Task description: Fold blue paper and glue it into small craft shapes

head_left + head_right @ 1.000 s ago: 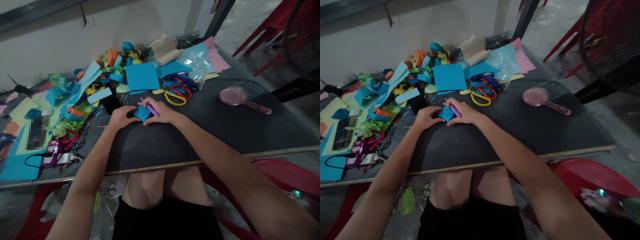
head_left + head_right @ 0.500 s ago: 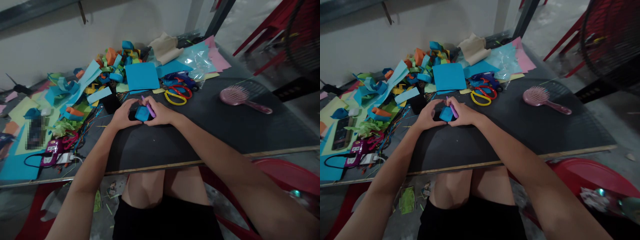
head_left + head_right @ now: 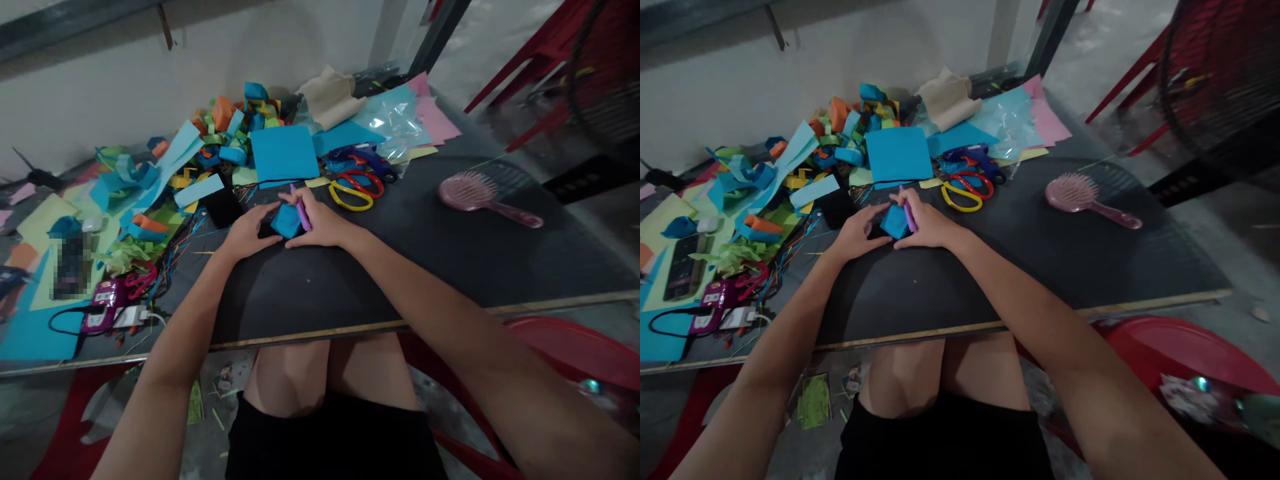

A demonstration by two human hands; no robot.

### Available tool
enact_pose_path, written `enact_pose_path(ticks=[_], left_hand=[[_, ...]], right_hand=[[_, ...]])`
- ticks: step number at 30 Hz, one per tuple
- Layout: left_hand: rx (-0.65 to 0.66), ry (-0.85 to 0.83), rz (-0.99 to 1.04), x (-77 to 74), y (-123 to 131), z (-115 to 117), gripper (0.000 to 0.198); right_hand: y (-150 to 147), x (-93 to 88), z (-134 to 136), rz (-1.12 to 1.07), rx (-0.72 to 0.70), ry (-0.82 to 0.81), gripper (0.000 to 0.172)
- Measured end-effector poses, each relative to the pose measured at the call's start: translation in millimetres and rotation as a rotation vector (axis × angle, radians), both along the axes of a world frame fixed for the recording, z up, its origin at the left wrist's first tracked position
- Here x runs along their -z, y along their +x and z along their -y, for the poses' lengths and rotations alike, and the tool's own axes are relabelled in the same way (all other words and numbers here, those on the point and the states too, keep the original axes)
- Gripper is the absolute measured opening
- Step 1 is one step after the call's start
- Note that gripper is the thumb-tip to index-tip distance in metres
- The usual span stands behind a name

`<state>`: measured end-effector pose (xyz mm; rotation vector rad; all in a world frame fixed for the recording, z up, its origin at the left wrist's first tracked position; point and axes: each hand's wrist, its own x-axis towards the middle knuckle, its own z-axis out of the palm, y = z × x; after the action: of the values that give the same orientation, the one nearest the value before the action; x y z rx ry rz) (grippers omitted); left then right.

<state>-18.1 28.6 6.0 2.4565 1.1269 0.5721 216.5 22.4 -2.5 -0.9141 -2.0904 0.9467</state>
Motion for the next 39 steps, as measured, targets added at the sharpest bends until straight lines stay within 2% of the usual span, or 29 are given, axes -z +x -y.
enact_pose_path(ticks=[2,4,7,12,16,21,26,39], left_hand=[[-0.018,0.027,-0.013,0.8,0.6,0.7,0.074],[-0.024,0.036,-0.02,0.9,0.9,1.7,0.078],[0.03,0.029,-0.014,-0.3,1.2,3.1,0.084],[0.107,0.022,0.025,-3.6,2.2,4.0,0.072],[0.044,0.034,0.06,-3.4,2.9,3.5,0.068],[-0.03,0.09,0.086,-1.1,2.1,2.8,0.068],[-0.052,0.072,-0.009,-2.9,2.9,4.3,0.071],[-0.111,0.068,-0.132,-5.8,7.3,6.8,0.067]], right_hand=[[0.9,0.1,-0.5,-0.027,-0.003,0.012,0.071],[1.2,-0.3,-0.2,-0.005,0.003,0.009,0.07],[-0.2,-2.1,2.0,0.069,0.024,-0.005,0.07],[-2.5,-6.2,6.0,0.056,0.019,-0.031,0.069],[0.1,-5.5,3.8,-0.018,-0.011,-0.015,0.068],[3.4,0.5,-1.5,-0.069,0.025,0.003,0.068],[1.1,3.2,-2.3,-0.099,0.028,0.028,0.068],[4.2,-2.0,-0.6,0.028,0.04,0.019,0.061]])
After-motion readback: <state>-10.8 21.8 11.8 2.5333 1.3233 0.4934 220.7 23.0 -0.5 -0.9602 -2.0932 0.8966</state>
